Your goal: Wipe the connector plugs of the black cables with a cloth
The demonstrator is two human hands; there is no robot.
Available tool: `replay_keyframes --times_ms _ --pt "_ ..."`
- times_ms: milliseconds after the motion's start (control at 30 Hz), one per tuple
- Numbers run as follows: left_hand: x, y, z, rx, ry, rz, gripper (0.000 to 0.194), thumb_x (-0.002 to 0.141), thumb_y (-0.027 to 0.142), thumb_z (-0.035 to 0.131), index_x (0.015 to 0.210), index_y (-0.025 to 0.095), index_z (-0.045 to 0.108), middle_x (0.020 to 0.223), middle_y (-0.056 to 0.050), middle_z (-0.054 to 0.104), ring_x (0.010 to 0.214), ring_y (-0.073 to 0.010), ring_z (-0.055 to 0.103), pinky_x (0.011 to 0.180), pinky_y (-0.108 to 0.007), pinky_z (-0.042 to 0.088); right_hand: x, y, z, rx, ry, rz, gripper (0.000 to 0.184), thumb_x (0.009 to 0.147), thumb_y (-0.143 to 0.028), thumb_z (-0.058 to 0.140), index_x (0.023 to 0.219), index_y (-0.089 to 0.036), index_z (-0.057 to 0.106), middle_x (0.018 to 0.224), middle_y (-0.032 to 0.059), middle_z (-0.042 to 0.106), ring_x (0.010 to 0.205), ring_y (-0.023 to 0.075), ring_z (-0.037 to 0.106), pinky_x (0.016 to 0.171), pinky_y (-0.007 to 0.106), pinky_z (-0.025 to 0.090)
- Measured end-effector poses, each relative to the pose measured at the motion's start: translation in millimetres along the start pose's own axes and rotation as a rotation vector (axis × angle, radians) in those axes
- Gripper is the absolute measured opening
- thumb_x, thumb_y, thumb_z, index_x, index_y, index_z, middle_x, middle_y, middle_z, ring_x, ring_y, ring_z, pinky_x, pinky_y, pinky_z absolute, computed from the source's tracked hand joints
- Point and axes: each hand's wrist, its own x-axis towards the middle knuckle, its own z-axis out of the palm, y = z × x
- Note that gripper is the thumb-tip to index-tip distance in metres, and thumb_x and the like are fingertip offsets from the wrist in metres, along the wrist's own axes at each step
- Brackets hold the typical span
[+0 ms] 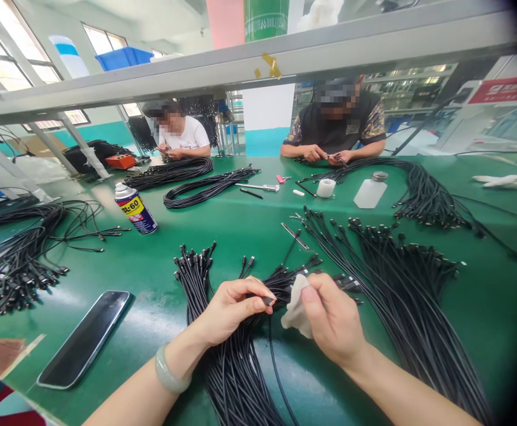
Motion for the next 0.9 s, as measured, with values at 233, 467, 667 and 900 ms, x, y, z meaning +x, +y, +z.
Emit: replay_keyframes --times_ms 233,467,667,900 --pt "-0.1 2.6 2.8 0.008 0.042 -0.05 0.023 0.079 0.039 0.081 0.084 0.017 0.076 0.068 -0.002 0.066 0.07 -0.0144 0.063 0.071 -0.027 0.05 1.1 0.2 -0.3 -0.011 -0.012 0.007 0.018 0.099 -0.017 0.043 0.083 -0.021 0.051 0.063 -0.0032 0.053 0.051 0.012 0.052 0.051 0.024 0.042" --pt "-1.2 2.8 3.6 0.055 0.066 -0.09 0.03 0.08 0.044 0.078 0.084 0.015 0.073 0.063 -0.003 0.067 0.067 -0.014 0.06 0.073 -0.029 0.047 0.9 0.0 0.2 -0.015 -0.024 0.005 0.019 0.099 -0.017 0.043 0.082 -0.021 0.051 0.062 -0.0032 0.053 0.051 0.0122 0.052 0.051 0.024 0.041" --pt "-1.3 4.1 3.9 0.06 0.056 -0.084 0.029 0.081 0.044 0.077 0.085 0.015 0.073 0.061 -0.002 0.067 0.067 -0.0141 0.061 0.077 -0.031 0.048 1.1 1.0 1.2 -0.016 -0.028 0.007 0.02 0.099 -0.018 0.043 0.081 -0.021 0.051 0.061 -0.004 0.051 0.05 0.0116 0.05 0.051 0.024 0.04" --pt "-1.2 2.5 3.0 0.054 0.039 -0.072 0.027 0.084 0.043 0.075 0.086 0.016 0.074 0.062 -0.002 0.068 0.068 -0.0139 0.061 0.077 -0.03 0.048 1.0 0.6 0.3 -0.019 -0.032 0.014 0.018 0.099 -0.018 0.043 0.083 -0.021 0.051 0.062 -0.0032 0.054 0.05 0.0123 0.052 0.051 0.024 0.041"
